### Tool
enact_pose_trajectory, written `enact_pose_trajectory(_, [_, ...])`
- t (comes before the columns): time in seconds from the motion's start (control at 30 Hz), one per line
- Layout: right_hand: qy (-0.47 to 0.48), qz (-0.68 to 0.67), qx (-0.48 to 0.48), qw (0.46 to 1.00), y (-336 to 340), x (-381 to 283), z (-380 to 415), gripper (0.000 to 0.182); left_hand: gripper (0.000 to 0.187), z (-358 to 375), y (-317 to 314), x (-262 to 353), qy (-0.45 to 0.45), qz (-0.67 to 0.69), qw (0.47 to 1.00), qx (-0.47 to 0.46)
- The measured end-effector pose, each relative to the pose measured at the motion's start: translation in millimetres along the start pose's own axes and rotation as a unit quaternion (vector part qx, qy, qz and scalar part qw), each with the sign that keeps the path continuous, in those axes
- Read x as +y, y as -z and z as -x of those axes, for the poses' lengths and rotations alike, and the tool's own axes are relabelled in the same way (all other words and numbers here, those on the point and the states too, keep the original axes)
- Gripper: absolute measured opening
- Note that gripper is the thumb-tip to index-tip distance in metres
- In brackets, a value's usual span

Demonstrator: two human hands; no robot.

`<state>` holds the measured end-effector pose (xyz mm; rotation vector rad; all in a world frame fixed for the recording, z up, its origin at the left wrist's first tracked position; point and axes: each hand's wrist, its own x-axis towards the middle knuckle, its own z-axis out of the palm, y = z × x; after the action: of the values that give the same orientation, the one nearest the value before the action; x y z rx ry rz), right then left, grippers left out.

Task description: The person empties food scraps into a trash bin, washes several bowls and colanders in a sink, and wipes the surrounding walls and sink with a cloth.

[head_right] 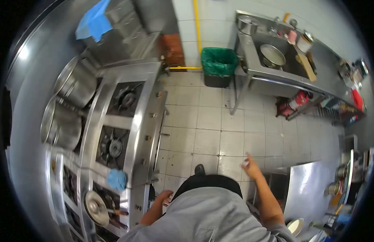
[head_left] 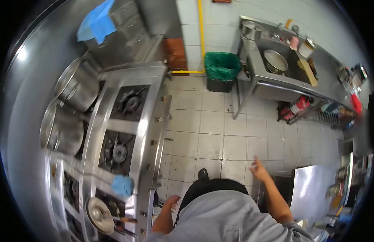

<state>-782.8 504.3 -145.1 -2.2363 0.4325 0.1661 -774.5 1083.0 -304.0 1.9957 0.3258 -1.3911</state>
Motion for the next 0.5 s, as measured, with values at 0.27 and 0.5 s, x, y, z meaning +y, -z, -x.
enact_pose_trajectory(0.27, [-0.108,-0.132,0.339,0.925,95,-51,-138,0.075,0.039,-122,181,322,-0.13,0.075,0.983,0.11])
enact_pose_trajectory(0.5, [0.05,-0.04,0.277,0.959,174,-172,-310,0.075,0.036,-192,204,516,-0.191,-0.146,0.953,0.182])
